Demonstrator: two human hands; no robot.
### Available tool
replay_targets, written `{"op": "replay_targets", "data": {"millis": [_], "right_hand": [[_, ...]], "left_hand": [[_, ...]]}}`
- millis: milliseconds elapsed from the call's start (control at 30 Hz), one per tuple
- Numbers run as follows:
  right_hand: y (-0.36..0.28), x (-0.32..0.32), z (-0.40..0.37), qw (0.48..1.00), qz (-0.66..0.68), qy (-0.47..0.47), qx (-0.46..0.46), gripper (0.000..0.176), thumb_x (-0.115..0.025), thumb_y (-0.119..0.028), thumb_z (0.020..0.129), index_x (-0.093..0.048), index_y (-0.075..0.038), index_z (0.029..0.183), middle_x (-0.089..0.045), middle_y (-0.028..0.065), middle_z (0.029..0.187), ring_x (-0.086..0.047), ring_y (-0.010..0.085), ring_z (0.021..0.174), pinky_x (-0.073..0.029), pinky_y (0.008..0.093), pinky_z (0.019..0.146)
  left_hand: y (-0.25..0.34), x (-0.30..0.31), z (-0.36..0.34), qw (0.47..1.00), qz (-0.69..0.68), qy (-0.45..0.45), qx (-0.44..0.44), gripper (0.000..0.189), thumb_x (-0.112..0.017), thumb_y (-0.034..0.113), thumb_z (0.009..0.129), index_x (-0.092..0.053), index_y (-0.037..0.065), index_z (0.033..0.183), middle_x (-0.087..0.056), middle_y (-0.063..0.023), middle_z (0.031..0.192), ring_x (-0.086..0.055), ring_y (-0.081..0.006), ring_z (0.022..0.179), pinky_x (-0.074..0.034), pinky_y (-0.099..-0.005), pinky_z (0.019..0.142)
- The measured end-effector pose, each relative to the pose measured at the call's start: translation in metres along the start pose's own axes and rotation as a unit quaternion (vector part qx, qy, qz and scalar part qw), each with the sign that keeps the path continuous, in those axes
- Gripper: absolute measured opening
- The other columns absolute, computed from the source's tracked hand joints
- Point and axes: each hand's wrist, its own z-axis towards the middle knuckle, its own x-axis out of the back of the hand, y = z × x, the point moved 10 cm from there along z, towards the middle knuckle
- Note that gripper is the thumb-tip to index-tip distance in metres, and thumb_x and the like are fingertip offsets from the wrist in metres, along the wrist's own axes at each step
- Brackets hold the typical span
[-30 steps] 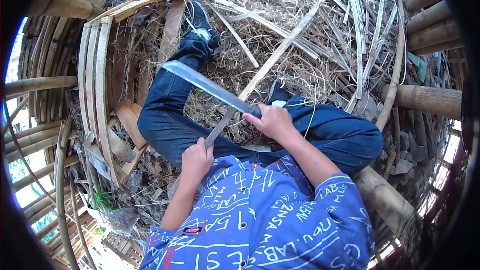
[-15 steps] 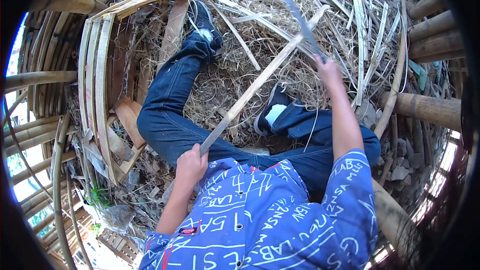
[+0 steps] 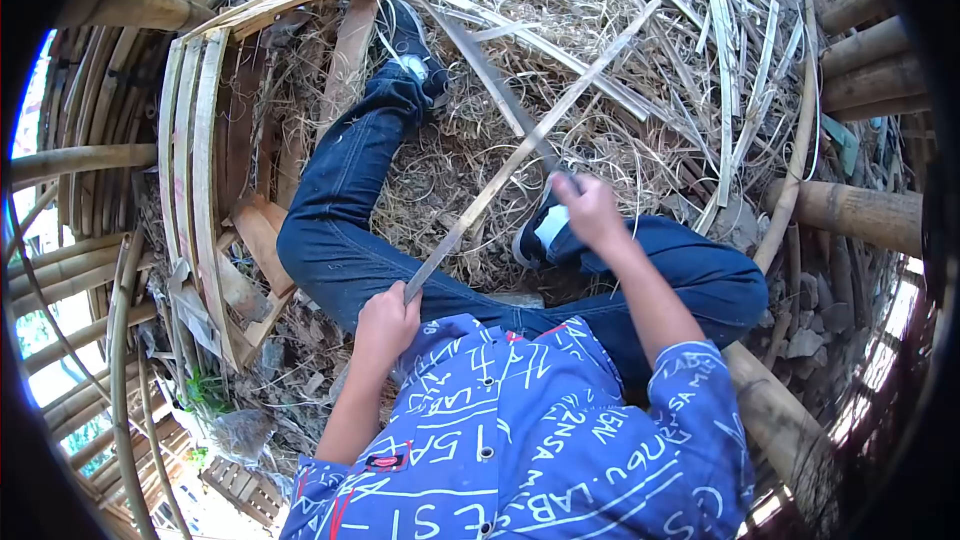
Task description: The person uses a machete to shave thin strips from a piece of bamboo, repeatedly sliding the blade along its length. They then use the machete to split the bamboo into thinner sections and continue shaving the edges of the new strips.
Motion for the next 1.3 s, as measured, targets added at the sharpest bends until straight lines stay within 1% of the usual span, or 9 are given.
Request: {"op": "replay_targets", "data": {"millis": [67, 100, 133, 433, 600, 733, 800, 1200, 1300], "right_hand": [[-0.032, -0.025, -0.030, 0.994, -0.035, -0.104, -0.027, 0.058, -0.056, -0.061, 0.086, -0.070, -0.004, 0.086, -0.066, 0.0213, 0.072, -0.066, 0.0386, 0.072, -0.050, 0.0455, 0.065], [-0.038, -0.041, -0.037, 0.992, -0.048, -0.117, 0.014, 0.061, -0.056, -0.062, 0.086, -0.069, -0.002, 0.085, -0.066, 0.0229, 0.073, -0.066, 0.0403, 0.073, -0.051, 0.0471, 0.067], [-0.042, -0.050, -0.043, 0.988, -0.104, -0.104, 0.043, 0.063, -0.055, -0.063, 0.086, -0.066, -0.001, 0.081, -0.065, 0.0243, 0.072, -0.066, 0.0416, 0.073, -0.051, 0.0486, 0.068], [-0.058, -0.077, -0.052, 0.975, -0.141, -0.124, 0.115, 0.067, -0.052, -0.063, 0.087, -0.061, 0.002, 0.076, -0.063, 0.0250, 0.065, -0.065, 0.0444, 0.066, -0.052, 0.0519, 0.061], [-0.065, -0.074, -0.052, 0.971, -0.167, -0.133, 0.104, 0.067, -0.053, -0.064, 0.086, -0.061, 0.002, 0.076, -0.063, 0.0247, 0.066, -0.065, 0.0439, 0.067, -0.052, 0.0522, 0.061], [-0.029, -0.027, -0.015, 0.978, -0.199, -0.054, 0.039, 0.065, -0.053, -0.065, 0.086, -0.063, -0.002, 0.078, -0.065, 0.0231, 0.070, -0.067, 0.0409, 0.071, -0.052, 0.0508, 0.064], [-0.016, -0.009, 0.001, 0.972, -0.227, -0.030, 0.053, 0.062, -0.055, -0.065, 0.085, -0.062, -0.004, 0.075, -0.065, 0.0216, 0.068, -0.065, 0.0412, 0.070, -0.051, 0.0498, 0.063], [-0.017, -0.012, 0.019, 0.949, -0.294, -0.021, 0.113, 0.068, -0.049, -0.071, 0.084, -0.063, -0.004, 0.080, -0.066, 0.0190, 0.069, -0.067, 0.0369, 0.069, -0.052, 0.0487, 0.062], [-0.005, 0.012, 0.032, 0.958, -0.282, 0.000, 0.046, 0.068, -0.048, -0.069, 0.086, -0.065, -0.003, 0.084, -0.067, 0.0222, 0.075, -0.067, 0.0395, 0.077, -0.052, 0.0496, 0.069]], "left_hand": [[-0.004, -0.002, 0.002, 1.000, -0.014, 0.009, -0.002, 0.034, -0.053, 0.030, 0.094, -0.058, -0.002, 0.082, -0.063, -0.0280, 0.075, -0.062, -0.0469, 0.075, -0.049, -0.0548, 0.069], [-0.005, -0.003, 0.002, 1.000, -0.014, 0.011, -0.001, 0.034, -0.053, 0.030, 0.094, -0.058, -0.002, 0.082, -0.063, -0.0280, 0.075, -0.062, -0.0469, 0.075, -0.049, -0.0548, 0.069], [-0.007, -0.005, 0.003, 1.000, -0.007, 0.010, 0.003, 0.034, -0.053, 0.030, 0.094, -0.058, -0.002, 0.082, -0.063, -0.0280, 0.076, -0.062, -0.0470, 0.076, -0.049, -0.0548, 0.070], [-0.013, -0.009, 0.006, 1.000, -0.018, -0.013, 0.009, 0.036, -0.052, 0.032, 0.095, -0.058, -0.001, 0.082, -0.064, -0.0280, 0.077, -0.061, -0.0480, 0.078, -0.048, -0.0554, 0.072], [-0.012, -0.008, 0.007, 1.000, -0.017, -0.020, 0.008, 0.036, -0.051, 0.032, 0.095, -0.058, -0.001, 0.083, -0.063, -0.0284, 0.077, -0.062, -0.0477, 0.077, -0.048, -0.0552, 0.072], [-0.009, -0.010, 0.007, 1.000, 0.003, -0.029, 0.005, 0.036, -0.052, 0.033, 0.095, -0.057, -0.001, 0.084, -0.063, -0.0284, 0.077, -0.062, -0.0472, 0.077, -0.048, -0.0554, 0.071], [-0.008, -0.010, 0.007, 0.999, 0.003, -0.032, 0.002, 0.036, -0.052, 0.033, 0.095, -0.057, -0.001, 0.085, -0.063, -0.0282, 0.077, -0.062, -0.0471, 0.077, -0.048, -0.0555, 0.071], [-0.011, -0.008, 0.012, 0.998, -0.059, -0.025, -0.003, 0.032, -0.053, 0.028, 0.094, -0.058, -0.002, 0.084, -0.061, -0.0285, 0.076, -0.059, -0.0483, 0.078, -0.045, -0.0540, 0.069], [-0.015, -0.010, 0.008, 0.998, -0.045, -0.034, 0.010, 0.032, -0.053, 0.028, 0.094, -0.057, -0.002, 0.083, -0.061, -0.0281, 0.075, -0.059, -0.0480, 0.078, -0.045, -0.0539, 0.068]]}}
